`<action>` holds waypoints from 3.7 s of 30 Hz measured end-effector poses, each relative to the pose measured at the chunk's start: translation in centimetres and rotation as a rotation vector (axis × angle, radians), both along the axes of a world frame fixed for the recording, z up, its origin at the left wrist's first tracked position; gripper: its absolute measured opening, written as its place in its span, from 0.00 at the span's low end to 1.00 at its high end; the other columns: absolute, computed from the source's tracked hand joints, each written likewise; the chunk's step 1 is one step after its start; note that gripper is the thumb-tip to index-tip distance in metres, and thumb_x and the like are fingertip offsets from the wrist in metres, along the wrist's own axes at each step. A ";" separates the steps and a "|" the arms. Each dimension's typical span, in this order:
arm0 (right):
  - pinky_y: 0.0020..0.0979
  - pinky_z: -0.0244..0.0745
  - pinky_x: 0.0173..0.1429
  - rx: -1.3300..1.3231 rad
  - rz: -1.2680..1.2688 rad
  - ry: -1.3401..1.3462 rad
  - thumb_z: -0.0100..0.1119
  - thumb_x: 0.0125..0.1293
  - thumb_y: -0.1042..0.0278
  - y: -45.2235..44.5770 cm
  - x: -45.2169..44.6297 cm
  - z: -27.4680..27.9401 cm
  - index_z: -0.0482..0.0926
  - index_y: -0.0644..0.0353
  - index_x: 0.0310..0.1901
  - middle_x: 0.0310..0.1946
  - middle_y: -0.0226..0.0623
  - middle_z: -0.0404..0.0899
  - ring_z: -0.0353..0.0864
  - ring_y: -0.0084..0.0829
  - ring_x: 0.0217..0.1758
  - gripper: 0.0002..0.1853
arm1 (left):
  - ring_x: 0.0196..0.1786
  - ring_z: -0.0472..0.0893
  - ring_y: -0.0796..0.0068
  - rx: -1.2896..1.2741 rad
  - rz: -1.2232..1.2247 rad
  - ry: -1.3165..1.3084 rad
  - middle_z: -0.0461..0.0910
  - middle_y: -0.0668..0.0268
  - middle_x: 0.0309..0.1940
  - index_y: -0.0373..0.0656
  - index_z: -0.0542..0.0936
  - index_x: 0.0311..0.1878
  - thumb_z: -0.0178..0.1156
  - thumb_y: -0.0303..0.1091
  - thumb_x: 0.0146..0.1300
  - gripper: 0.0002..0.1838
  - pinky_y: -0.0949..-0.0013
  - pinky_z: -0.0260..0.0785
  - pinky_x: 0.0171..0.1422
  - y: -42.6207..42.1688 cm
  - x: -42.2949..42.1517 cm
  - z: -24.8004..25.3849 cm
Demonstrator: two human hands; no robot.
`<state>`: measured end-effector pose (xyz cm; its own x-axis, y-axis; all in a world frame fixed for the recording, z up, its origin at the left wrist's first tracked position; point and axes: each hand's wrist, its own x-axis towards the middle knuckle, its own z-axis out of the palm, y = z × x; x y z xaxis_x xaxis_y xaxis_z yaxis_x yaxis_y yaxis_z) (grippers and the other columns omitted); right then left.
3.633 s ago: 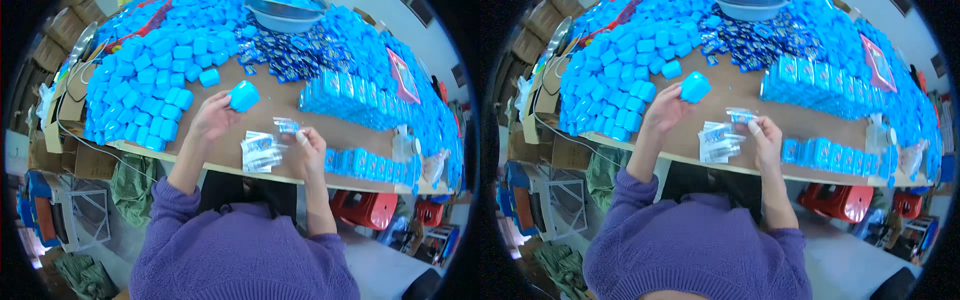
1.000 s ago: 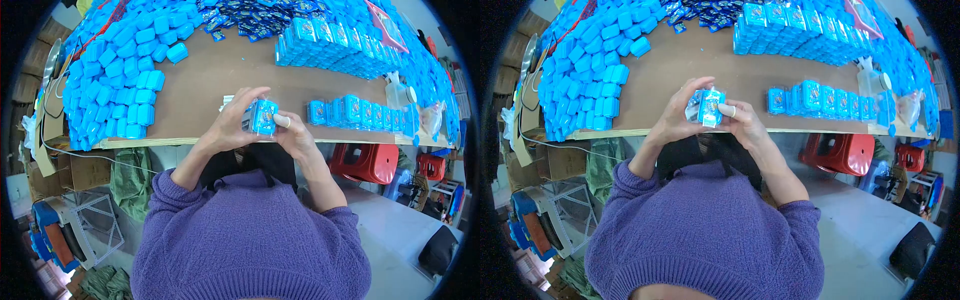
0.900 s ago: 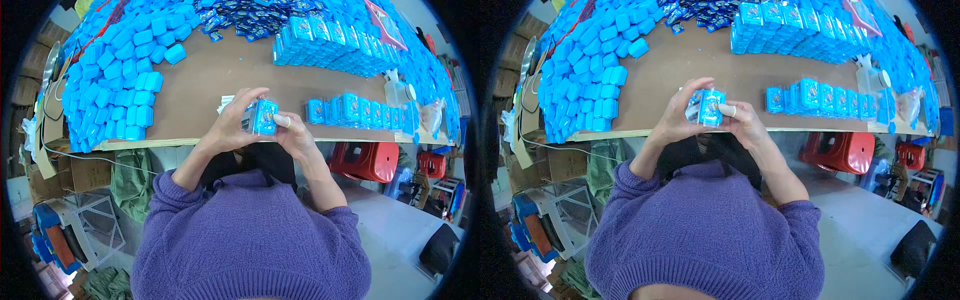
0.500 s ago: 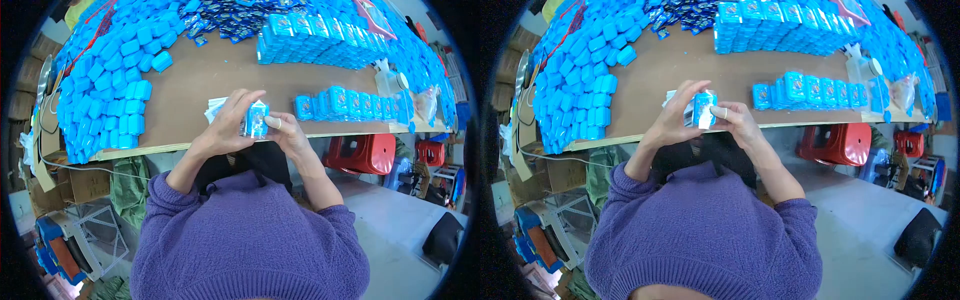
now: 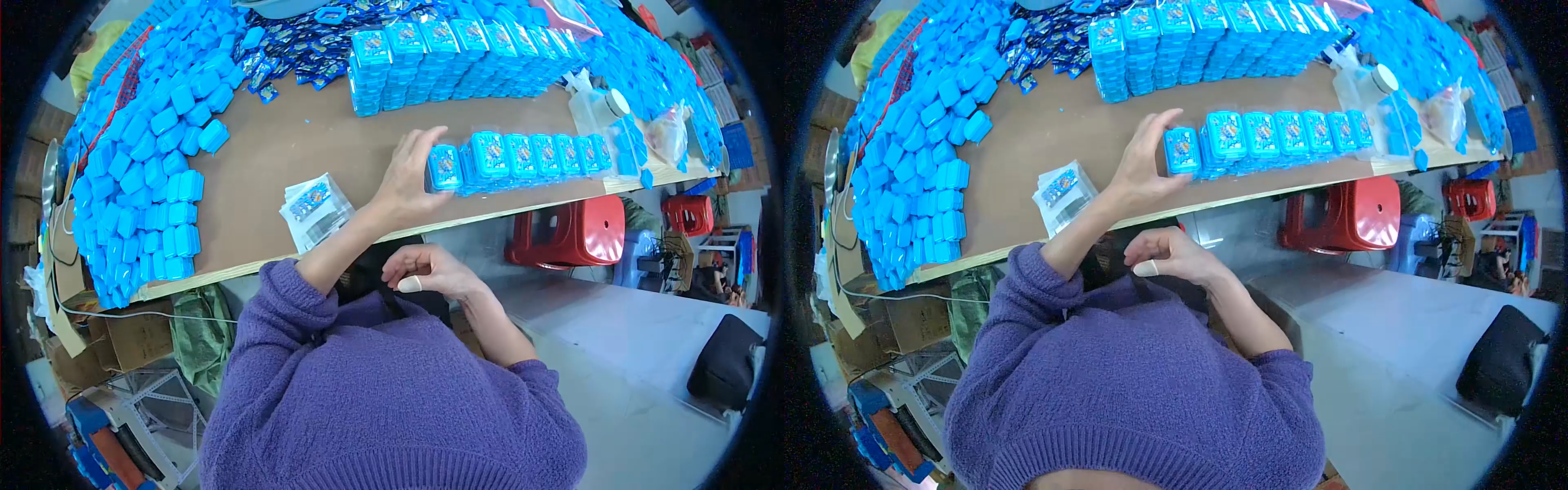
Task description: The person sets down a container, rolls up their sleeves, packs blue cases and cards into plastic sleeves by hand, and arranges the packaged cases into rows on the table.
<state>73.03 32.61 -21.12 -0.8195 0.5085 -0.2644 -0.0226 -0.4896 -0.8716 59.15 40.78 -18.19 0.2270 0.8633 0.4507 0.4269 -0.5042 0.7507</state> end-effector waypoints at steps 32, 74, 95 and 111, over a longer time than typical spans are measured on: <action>0.32 0.70 0.34 0.964 -0.362 -0.500 0.58 0.53 0.74 8.7 -11.9 -1.0 0.78 0.69 0.27 0.25 0.44 0.78 0.79 0.35 0.28 0.05 | 0.71 0.52 0.52 -0.100 0.248 0.741 0.54 0.51 0.68 0.33 0.60 0.64 0.64 0.49 0.49 0.44 0.40 0.43 0.69 -13.5 -13.3 -2.0; 0.24 0.68 0.42 0.295 -0.327 0.046 0.60 0.59 0.71 7.0 -11.7 3.5 0.80 0.67 0.29 0.26 0.31 0.78 0.74 0.21 0.32 0.07 | 0.22 0.69 0.89 -0.123 0.573 -0.051 0.74 0.73 0.16 0.38 0.76 0.19 0.64 0.28 0.53 0.10 0.78 0.61 0.24 -7.3 -16.1 0.3; 0.38 0.68 0.59 -0.102 -0.299 0.441 0.56 0.63 0.67 8.1 -12.8 2.9 0.75 0.63 0.33 0.39 0.41 0.78 0.78 0.37 0.46 0.08 | 0.43 0.74 0.49 -0.014 0.993 0.708 0.75 0.52 0.35 0.37 0.76 0.36 0.61 0.29 0.51 0.10 0.53 0.67 0.47 3.1 -32.8 -2.5; 0.26 0.67 0.51 -0.049 -0.503 0.285 0.53 0.66 0.71 8.9 -12.2 2.7 0.75 0.62 0.35 0.34 0.31 0.77 0.75 0.22 0.40 0.05 | 0.43 0.75 0.81 -0.410 0.242 -0.800 0.76 0.65 0.40 0.37 0.71 0.47 0.62 0.27 0.57 0.16 0.75 0.68 0.47 -6.3 -21.9 3.6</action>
<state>60.85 41.47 -18.43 -0.5223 0.8466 -0.1020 -0.4935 -0.3977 -0.7735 37.28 34.53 -14.58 -0.2267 0.9729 0.0446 -0.2354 -0.0992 0.9668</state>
